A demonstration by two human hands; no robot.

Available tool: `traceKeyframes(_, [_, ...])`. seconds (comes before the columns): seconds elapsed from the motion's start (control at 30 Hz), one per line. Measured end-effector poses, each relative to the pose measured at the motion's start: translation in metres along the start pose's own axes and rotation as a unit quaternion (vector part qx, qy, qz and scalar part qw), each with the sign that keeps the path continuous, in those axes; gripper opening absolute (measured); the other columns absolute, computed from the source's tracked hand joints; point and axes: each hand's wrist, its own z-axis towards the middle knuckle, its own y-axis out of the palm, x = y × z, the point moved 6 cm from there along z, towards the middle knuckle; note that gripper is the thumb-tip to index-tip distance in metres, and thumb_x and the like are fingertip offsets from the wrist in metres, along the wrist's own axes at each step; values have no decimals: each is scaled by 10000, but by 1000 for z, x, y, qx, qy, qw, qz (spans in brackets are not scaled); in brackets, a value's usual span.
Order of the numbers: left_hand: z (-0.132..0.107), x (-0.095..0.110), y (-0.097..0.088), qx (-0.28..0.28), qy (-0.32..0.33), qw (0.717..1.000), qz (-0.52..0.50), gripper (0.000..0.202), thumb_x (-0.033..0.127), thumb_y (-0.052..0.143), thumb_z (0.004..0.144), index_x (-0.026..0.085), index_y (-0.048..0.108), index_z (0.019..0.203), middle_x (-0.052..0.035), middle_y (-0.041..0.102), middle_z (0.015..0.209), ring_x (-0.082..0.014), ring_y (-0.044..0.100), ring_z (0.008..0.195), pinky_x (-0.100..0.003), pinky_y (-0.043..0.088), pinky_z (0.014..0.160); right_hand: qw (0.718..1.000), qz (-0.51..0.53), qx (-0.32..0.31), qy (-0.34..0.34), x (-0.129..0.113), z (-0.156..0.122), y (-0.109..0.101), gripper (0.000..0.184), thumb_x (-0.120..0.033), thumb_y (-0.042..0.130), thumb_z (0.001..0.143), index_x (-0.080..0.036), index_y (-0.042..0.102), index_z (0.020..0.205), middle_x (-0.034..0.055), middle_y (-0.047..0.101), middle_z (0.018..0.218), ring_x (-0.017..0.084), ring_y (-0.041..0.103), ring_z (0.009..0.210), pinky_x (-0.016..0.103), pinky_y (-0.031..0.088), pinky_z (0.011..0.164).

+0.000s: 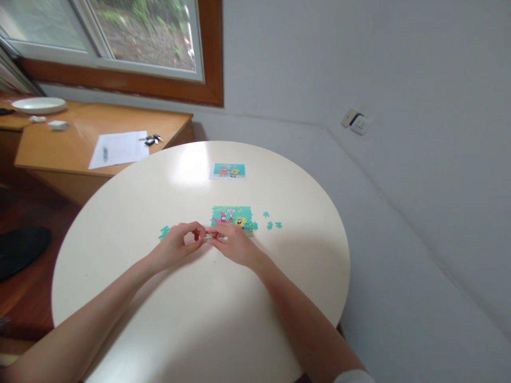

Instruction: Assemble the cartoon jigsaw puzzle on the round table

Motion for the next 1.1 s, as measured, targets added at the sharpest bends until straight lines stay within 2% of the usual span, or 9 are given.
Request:
traceKeyframes(0.17, [-1, -5, 5, 29, -14, 999, -40, 73, 228, 478, 771, 194, 531, 735, 28, 586, 656, -110, 535, 624, -223, 408, 609, 999, -5, -21, 25, -3, 1, -8, 178, -134, 570, 811, -180, 690, 933, 25, 661, 797, 119, 563, 689, 247, 460, 678])
traceKeyframes(0.27, [-1, -7, 5, 38, -21, 998, -38, 98, 260, 472, 792, 194, 538, 763, 20, 592, 669, -117, 543, 634, -229, 415, 616, 998, -43, -32, 38, -2, 0, -25, 245, -123, 509, 845, -193, 691, 994, 43, 654, 853, 116, 540, 698, 250, 445, 690])
traceKeyframes(0.33, [-1, -8, 5, 34, -27, 999, -28, 126, 290, 467, 807, 195, 544, 777, 18, 593, 665, -120, 539, 623, -233, 413, 608, 996, -61, -20, 62, 4, -1, -42, 244, -142, 490, 859, -196, 702, 967, 48, 653, 854, 121, 542, 717, 256, 440, 706])
traceKeyframes(0.4, [-2, -9, 7, 24, -32, 999, -21, 151, 313, 460, 817, 196, 554, 803, 14, 602, 677, -124, 540, 620, -236, 411, 600, 992, -70, -6, 103, 15, -5, -60, 221, -142, 511, 833, -185, 709, 921, 47, 659, 841, 127, 558, 736, 261, 439, 719])
traceKeyframes(0.47, [-2, -9, 10, 11, -30, 999, -9, 172, 325, 452, 825, 197, 567, 828, 9, 610, 694, -129, 545, 628, -241, 411, 598, 983, -50, -18, 173, 32, -11, -72, 193, -140, 534, 794, -167, 702, 888, 33, 667, 774, 124, 574, 690, 250, 447, 679])
traceKeyframes(0.57, [-3, -11, 12, 4, -23, 1000, 19, 189, 323, 434, 835, 201, 577, 851, -3, 627, 736, -146, 562, 670, -258, 423, 625, 961, -3, -42, 272, 55, -23, -82, 153, -117, 564, 731, -149, 678, 828, 1, 650, 634, 122, 603, 618, 235, 460, 639])
traceKeyframes(0.67, [-4, -10, 10, 13, -5, 999, 44, 187, 303, 422, 835, 202, 576, 869, -19, 643, 793, -168, 581, 731, -287, 439, 680, 945, 1, -36, 324, 68, -30, -88, 108, -117, 575, 719, -150, 648, 792, -8, 652, 571, 119, 621, 578, 213, 451, 594])
traceKeyframes(0.9, [-4, -4, 5, 24, 15, 997, 65, 197, 303, 407, 831, 197, 567, 873, -56, 650, 904, -200, 608, 823, -315, 463, 733, 931, 12, -8, 364, 77, -35, -93, 39, -118, 621, 694, -152, 602, 695, -4, 647, 538, 103, 603, 517, 186, 418, 515])
traceKeyframes(1.1, [-4, -8, 4, 28, 20, 997, 69, 202, 296, 400, 825, 199, 566, 887, -68, 638, 953, -206, 606, 869, -337, 463, 778, 933, 30, 30, 358, 77, -33, -97, 58, -136, 652, 671, -150, 599, 651, -21, 610, 504, 90, 557, 482, 186, 394, 489])
